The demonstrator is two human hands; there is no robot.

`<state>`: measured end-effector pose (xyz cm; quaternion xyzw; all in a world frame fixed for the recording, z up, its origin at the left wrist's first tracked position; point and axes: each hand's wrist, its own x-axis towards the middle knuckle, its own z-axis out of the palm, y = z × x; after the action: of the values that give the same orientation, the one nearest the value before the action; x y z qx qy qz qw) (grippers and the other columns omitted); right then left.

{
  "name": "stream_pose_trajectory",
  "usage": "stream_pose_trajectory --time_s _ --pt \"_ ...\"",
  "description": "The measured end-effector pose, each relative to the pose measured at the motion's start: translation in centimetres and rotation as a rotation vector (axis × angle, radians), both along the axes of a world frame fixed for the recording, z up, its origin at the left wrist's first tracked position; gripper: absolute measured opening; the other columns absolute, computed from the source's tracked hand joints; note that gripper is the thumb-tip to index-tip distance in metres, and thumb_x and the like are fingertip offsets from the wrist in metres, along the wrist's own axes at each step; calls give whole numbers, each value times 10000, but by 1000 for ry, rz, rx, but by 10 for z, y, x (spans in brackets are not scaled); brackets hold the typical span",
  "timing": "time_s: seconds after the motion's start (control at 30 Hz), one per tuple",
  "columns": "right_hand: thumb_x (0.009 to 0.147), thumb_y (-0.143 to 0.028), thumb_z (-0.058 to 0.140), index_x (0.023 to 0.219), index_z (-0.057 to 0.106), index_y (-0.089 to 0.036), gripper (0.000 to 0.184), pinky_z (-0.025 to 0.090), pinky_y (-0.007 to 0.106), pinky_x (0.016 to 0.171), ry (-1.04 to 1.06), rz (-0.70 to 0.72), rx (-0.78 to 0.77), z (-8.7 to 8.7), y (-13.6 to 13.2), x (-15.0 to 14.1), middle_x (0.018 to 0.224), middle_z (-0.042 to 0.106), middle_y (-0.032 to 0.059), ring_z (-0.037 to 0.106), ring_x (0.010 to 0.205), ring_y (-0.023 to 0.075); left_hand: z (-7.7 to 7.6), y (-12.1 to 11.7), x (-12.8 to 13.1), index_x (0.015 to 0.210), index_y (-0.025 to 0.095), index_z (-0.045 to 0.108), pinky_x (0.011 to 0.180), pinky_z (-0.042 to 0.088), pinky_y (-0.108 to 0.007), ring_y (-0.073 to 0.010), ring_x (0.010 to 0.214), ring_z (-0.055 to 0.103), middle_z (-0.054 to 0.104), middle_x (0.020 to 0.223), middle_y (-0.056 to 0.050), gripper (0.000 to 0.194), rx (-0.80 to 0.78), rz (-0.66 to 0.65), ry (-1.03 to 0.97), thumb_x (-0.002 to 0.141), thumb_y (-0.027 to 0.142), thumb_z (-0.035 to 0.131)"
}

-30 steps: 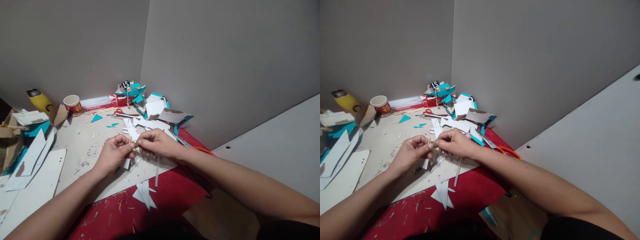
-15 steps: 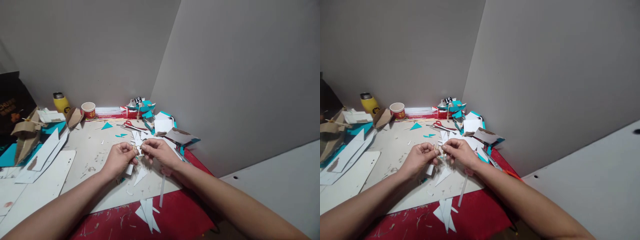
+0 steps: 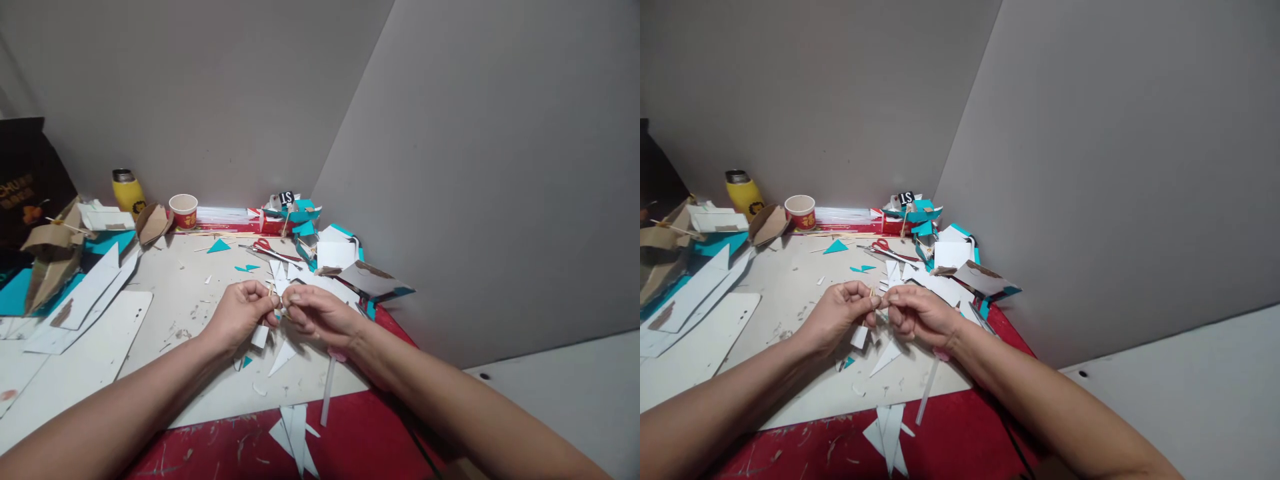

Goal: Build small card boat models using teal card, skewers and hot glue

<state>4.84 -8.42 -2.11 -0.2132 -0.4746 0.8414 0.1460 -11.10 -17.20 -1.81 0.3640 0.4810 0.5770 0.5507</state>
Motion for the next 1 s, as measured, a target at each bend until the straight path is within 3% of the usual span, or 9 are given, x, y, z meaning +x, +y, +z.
stream_pose_trajectory --time_s 0.13,0.23,0.33,0.4,0.53,0.67,0.77,0.87,1.0 --pt "806 -314 625 927 689 -116 240 417 159 393 -202 221 237 7 3 8 620 675 26 552 418 78 -2 -1 2 625 165 527 488 410 -215 -95 430 540 613 473 4 213 -6 -5 27 709 236 709" --pt "844 -315 596 1009 716 -148 264 440 184 467 -372 288 633 18 1 12 678 693 25 594 505 97 -3 -2 4 611 169 522 474 393 -205 -90 412 524 602 446 8 206 -20 -8 78 722 214 689" --pt "860 -312 609 995 743 -169 239 413 196 519 -375 270 1188 26 0 14 698 705 29 581 556 100 -1 -2 3 606 171 534 482 412 -207 -95 416 542 612 449 3 205 -18 -3 111 728 220 691" --pt "867 -333 616 1031 734 -162 265 417 218 557 -315 236 1466 28 2 17 766 726 62 594 599 117 2 -1 1 620 172 546 480 427 -213 -99 419 558 634 485 -6 199 -22 12 93 724 234 704" --pt "891 -381 591 1144 679 -151 354 414 234 527 -236 92 1733 31 10 22 712 710 63 573 549 122 5 2 -5 618 160 564 480 468 -229 -106 450 598 692 628 -40 184 -75 -35 33 695 220 721" --pt "864 -393 628 1158 660 -143 388 456 250 572 -165 35 1759 39 10 17 728 711 63 597 582 130 3 0 -4 599 163 575 445 451 -221 -109 409 572 627 493 -6 185 -112 -159 72 685 224 727" --pt "825 -367 678 1053 695 -129 330 460 246 585 -183 107 1643 45 8 8 736 712 63 614 609 131 3 -3 1 606 162 583 441 432 -207 -105 411 570 611 475 5 195 -78 -197 97 684 247 739" --pt "790 -349 704 874 712 -128 236 422 210 520 -275 132 1400 48 8 1 625 655 14 571 556 105 8 -5 4 613 157 588 435 412 -192 -100 414 565 593 476 16 197 -45 -151 137 683 256 743" --pt "734 -404 732 806 687 -125 292 444 199 479 -360 117 917 46 10 0 602 629 -1 565 520 98 13 -8 7 626 154 602 454 428 -200 -112 451 588 590 512 15 166 17 -78 208 718 249 705"
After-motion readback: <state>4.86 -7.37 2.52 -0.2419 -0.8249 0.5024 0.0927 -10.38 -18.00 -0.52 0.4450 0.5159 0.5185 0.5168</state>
